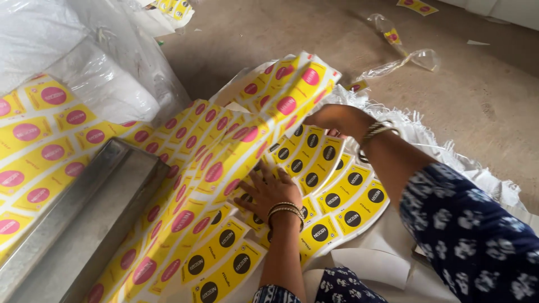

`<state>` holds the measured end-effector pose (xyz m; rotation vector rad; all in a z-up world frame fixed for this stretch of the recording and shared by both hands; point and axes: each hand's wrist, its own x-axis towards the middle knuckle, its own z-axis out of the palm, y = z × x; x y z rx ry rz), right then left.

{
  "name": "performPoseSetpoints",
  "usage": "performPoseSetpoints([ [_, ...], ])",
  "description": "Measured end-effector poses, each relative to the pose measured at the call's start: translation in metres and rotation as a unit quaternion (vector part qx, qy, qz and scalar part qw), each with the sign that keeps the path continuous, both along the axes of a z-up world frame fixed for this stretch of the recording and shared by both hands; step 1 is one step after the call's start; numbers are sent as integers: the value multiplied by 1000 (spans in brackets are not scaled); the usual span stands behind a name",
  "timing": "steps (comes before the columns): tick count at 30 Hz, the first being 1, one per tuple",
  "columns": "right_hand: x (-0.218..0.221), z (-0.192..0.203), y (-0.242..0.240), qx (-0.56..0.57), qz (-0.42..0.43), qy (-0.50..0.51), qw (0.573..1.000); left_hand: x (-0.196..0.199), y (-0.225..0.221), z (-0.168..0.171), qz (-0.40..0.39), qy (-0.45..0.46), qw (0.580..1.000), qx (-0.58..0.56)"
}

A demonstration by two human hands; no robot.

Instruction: The person separates individual labels from a large sheet by hand and stacks them together. They then pick up a stack of white cards and place the labels onto them one by one.

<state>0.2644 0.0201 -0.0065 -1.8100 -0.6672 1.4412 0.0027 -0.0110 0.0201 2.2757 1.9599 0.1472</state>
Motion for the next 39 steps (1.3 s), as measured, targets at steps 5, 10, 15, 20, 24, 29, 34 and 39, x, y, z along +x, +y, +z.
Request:
performPoseSetpoints([
  [5, -58, 16, 25, -73, 45, -450, 889, -2, -4, 0, 0, -16, 1000, -26],
  [10, -79, 19, -7, -27, -56, -532, 844, -6, -8, 14, -4, -7, 1000, -30],
  [15, -96, 58, -19, 47, -121, -481, 867, -5, -7, 3, -8, -11, 1000, -3],
  [20, -121, 64, -9, 156, -46, -525, 835, -4, -7, -4, -14, 12, 999, 44],
  [24, -145, 88, -27, 164, 44, -597, 784, -2, -6, -3, -10, 5, 999, 30],
  [29, -124, 91, -42, 271, -71, -509, 814, -5, -5, -5, -6, -50, 996, 76],
  [34, -60, 10, -11, 197, -109, -389, 894, -4, -5, -2, -9, -17, 999, 47],
  [39, -49, -15, -4, 163, -161, -261, 938, -5, -9, 15, -7, -16, 1000, -17],
])
